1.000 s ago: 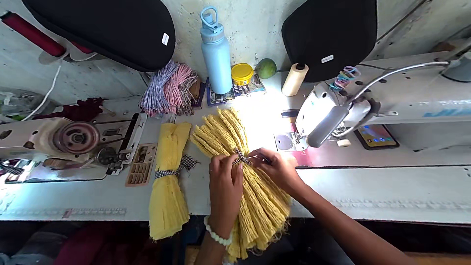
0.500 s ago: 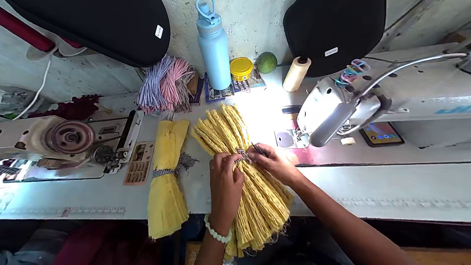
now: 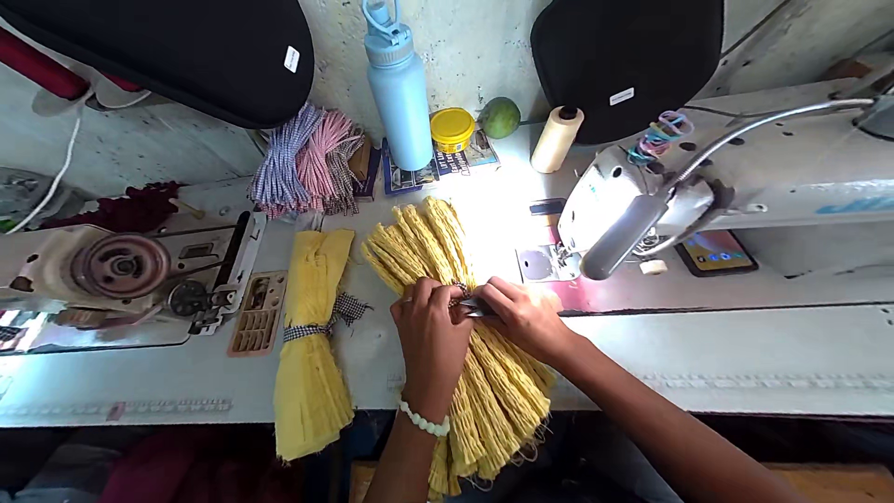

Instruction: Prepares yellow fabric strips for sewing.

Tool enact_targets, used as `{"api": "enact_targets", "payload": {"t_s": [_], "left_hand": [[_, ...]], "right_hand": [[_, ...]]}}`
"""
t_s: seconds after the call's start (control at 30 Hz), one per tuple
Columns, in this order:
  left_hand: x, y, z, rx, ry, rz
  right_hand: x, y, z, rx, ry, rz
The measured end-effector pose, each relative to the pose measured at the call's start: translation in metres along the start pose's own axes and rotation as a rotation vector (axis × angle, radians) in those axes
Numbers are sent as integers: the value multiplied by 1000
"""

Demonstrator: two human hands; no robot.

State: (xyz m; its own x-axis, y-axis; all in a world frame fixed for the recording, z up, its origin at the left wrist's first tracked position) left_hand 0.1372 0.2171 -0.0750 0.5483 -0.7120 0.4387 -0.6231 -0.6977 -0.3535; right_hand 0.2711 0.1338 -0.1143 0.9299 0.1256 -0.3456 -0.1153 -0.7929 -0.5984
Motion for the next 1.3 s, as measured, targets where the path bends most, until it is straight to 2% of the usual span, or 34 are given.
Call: {"api": "enact_targets", "payload": {"t_s": [0.13,0.2,0.3,0.37,0.43,0.53,0.7,0.77,0.83,0.9,1.03,1.13,1.23,1.3], "left_hand": [[-11,4,3,52,58,19],[-12,4,4,66,40,4],[-12,4,4,56,47,-26],[-15,5,6,57,91,-8],[-22,9,9,59,147,37],[-31,14,7,19,219,80],[-34,13,4,-5,204,44],[-37,15,8,17,245,52],[-45,18,12,26,359,64],[-54,22,11,53,458,59],[-59,26,9,117,483,66],[-61,26,9,109,494,55],[-68,26,7,111,664,-23],[-73,25,1,154,758,-168]], "right_hand": [[-5,6,7,107,-161,123],[-9,8,9,150,-322,274],[-13,12,8,127,-773,574],[-15,14,7,134,-1058,682],[-14,17,5,101,-1216,715],[-11,18,3,31,-1315,655],[-14,8,-13,-195,-1305,354],[-17,5,-18,-161,-1159,405],[-14,5,-17,-7,-930,493],[-7,6,-13,15,-713,481],[-14,3,3,-73,-469,280],[-22,-3,1,-142,-352,230],[-23,-9,-4,-250,-306,276],[-17,-9,-4,-376,-428,429]]}}
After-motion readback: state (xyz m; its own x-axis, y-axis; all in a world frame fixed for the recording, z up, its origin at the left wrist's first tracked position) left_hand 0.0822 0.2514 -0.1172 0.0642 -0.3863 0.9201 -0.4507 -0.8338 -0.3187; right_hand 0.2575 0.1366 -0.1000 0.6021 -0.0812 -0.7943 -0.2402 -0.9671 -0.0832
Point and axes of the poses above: each hand's wrist, its own y-axis away from the middle knuckle, its own z-axis out of the palm, x = y × z, the point moved 1 cm from there along -y, towards the middle knuckle
